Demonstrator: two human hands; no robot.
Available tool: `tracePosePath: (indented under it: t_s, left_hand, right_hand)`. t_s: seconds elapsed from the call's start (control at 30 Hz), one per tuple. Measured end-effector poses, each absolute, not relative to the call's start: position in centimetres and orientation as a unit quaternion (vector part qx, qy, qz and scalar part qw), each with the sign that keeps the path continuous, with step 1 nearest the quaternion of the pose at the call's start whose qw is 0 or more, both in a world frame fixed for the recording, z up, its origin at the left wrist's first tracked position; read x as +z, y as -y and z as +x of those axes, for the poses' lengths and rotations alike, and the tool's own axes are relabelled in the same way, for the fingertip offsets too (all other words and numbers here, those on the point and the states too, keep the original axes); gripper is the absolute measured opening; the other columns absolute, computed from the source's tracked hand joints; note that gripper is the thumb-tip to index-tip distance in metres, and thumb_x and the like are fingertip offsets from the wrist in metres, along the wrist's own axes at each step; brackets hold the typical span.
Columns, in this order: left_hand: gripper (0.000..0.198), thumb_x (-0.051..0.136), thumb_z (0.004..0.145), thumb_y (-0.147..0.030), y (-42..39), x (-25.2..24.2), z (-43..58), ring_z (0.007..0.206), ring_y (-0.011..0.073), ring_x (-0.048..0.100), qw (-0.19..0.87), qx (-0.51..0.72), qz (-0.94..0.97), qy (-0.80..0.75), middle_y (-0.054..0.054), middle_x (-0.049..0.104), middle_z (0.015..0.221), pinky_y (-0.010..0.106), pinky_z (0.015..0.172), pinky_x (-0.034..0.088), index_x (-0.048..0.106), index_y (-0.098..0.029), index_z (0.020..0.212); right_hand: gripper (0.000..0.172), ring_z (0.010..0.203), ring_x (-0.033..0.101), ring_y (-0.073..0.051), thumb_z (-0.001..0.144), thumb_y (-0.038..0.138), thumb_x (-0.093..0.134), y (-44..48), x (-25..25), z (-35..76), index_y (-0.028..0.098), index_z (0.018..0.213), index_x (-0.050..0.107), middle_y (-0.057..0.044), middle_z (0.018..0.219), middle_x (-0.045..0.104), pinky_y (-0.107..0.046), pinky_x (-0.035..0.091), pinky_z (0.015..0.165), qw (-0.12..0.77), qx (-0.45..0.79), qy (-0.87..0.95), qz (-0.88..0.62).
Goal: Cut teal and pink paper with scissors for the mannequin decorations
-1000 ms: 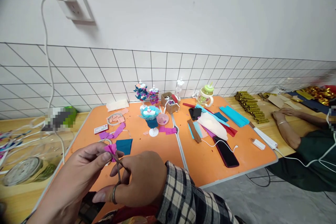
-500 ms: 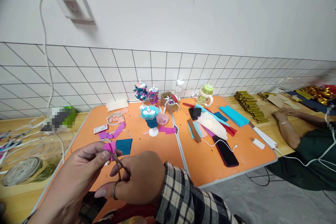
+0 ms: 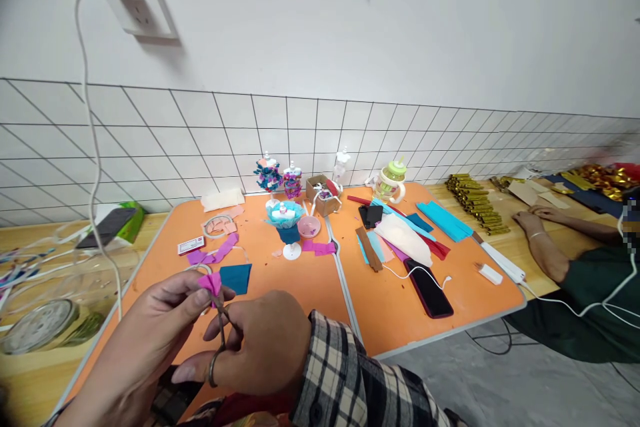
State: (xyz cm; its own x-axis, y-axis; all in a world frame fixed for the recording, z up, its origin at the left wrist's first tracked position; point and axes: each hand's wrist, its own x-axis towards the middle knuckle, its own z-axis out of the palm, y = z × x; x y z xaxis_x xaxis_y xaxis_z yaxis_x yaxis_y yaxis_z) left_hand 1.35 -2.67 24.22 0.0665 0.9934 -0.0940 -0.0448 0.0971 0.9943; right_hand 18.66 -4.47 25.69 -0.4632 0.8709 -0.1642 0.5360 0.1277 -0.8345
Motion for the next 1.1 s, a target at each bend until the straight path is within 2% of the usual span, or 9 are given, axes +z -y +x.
tracePosePath:
  t_s: [0.17, 0.37, 0.53, 0.7, 0.87, 1.0, 1.1]
  left_hand:
    - [0.036, 0.088, 0.066, -0.058, 2.65, 24.03, 1.19, 0.066, 0.0176, 0.067, 0.559, 0.47, 0.477, -0.489, 0.002, 0.076, 0.068, 0.024, 0.064, 0.054, 0.078, -0.023, 0.069]
    - [0.036, 0.089, 0.066, -0.056, 2.81, 24.24, 1.42, 0.064, 0.0169, 0.065, 0.552, 0.473, 0.471, -0.501, 0.0, 0.073, 0.064, 0.023, 0.06, 0.051, 0.076, -0.023, 0.066]
    - [0.038, 0.089, 0.064, -0.058, 2.77, 24.21, 1.37, 0.065, 0.0187, 0.067, 0.552, 0.472, 0.477, -0.495, 0.003, 0.076, 0.067, 0.026, 0.064, 0.053, 0.077, -0.022, 0.068]
    - [0.036, 0.089, 0.067, -0.055, 2.84, 24.41, 1.47, 0.063, 0.0177, 0.065, 0.55, 0.469, 0.476, -0.501, 0.001, 0.073, 0.064, 0.026, 0.062, 0.051, 0.076, -0.022, 0.066]
    - [0.037, 0.089, 0.066, -0.056, 2.78, 24.2, 1.42, 0.064, 0.0189, 0.066, 0.549, 0.468, 0.48, -0.498, 0.002, 0.075, 0.065, 0.027, 0.064, 0.053, 0.077, -0.021, 0.069]
    - [0.032, 0.091, 0.066, -0.052, 2.7, 24.21, 1.45, 0.064, 0.0167, 0.066, 0.569, 0.478, 0.455, -0.491, 0.0, 0.075, 0.065, 0.024, 0.062, 0.053, 0.077, -0.022, 0.068]
    - [0.032, 0.095, 0.059, -0.05, 2.55, 24.59, 1.56, 0.07, 0.0178, 0.069, 0.58, 0.506, 0.41, -0.488, 0.001, 0.077, 0.07, 0.024, 0.068, 0.055, 0.08, -0.023, 0.069]
  right_hand:
    - [0.042, 0.067, 0.068, -0.015, 0.077, 0.064, 0.078, 4.57, 24.99, 18.57, 0.027, 0.096, 0.078, 0.002, 0.072, 0.074, -0.025, 0.044, 0.064, 0.198, 0.455, 0.722, -0.482]
    - [0.043, 0.068, 0.068, -0.015, 0.072, 0.061, 0.083, 4.6, 25.43, 18.41, 0.026, 0.096, 0.077, 0.003, 0.072, 0.074, -0.024, 0.046, 0.066, 0.193, 0.46, 0.721, -0.482]
    - [0.037, 0.063, 0.064, -0.013, 0.079, 0.062, 0.077, 4.53, 25.12, 18.43, 0.027, 0.091, 0.078, 0.004, 0.066, 0.07, -0.023, 0.041, 0.061, 0.205, 0.45, 0.725, -0.479]
    - [0.043, 0.065, 0.066, -0.014, 0.07, 0.061, 0.084, 4.44, 25.39, 18.54, 0.025, 0.094, 0.078, 0.003, 0.07, 0.073, -0.023, 0.044, 0.064, 0.204, 0.462, 0.721, -0.475]
    - [0.033, 0.063, 0.065, -0.013, 0.082, 0.059, 0.075, 4.44, 25.21, 18.65, 0.026, 0.084, 0.077, 0.005, 0.062, 0.068, -0.023, 0.046, 0.068, 0.214, 0.483, 0.716, -0.457]
    - [0.044, 0.06, 0.062, -0.012, 0.067, 0.056, 0.088, 4.7, 25.01, 18.93, 0.025, 0.096, 0.077, 0.005, 0.068, 0.071, -0.022, 0.045, 0.062, 0.24, 0.489, 0.701, -0.46]
    - [0.047, 0.057, 0.057, -0.011, 0.065, 0.056, 0.088, 4.65, 24.89, 19.32, 0.024, 0.098, 0.077, 0.004, 0.071, 0.072, -0.022, 0.042, 0.057, 0.24, 0.524, 0.684, -0.448]
